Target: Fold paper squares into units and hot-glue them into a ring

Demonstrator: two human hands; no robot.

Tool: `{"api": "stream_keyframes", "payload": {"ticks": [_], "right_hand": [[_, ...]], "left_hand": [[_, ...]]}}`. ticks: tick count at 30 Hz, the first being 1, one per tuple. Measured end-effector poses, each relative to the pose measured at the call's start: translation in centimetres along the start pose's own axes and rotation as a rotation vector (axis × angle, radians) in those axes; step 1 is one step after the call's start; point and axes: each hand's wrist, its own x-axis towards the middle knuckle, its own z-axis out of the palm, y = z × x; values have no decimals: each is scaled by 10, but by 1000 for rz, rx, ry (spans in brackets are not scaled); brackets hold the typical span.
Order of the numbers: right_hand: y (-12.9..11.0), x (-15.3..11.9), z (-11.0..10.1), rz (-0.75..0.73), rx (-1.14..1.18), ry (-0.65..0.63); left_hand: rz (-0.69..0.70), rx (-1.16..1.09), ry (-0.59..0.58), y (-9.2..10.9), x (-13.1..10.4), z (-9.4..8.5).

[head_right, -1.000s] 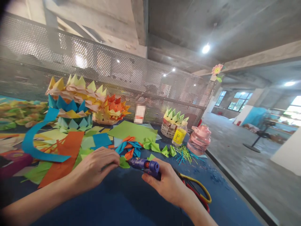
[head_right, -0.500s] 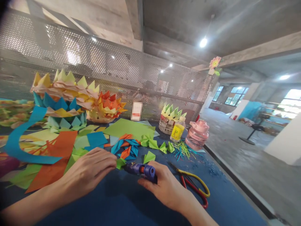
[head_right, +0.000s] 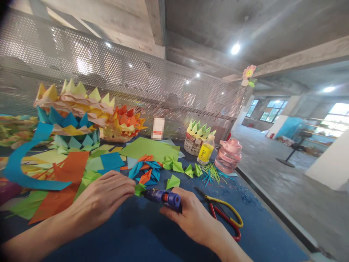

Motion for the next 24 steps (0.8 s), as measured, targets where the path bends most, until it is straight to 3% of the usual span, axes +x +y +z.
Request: {"api": "stream_keyframes", "payload": {"ticks": [17,24], "right_hand": [[7,-3,-2,-32,-139,90],[18,-14,-15,-46,-308,263]], "left_hand": [[-68,42,52,-5,0,-3],[-108,40,64,-7,0,-2]]}}
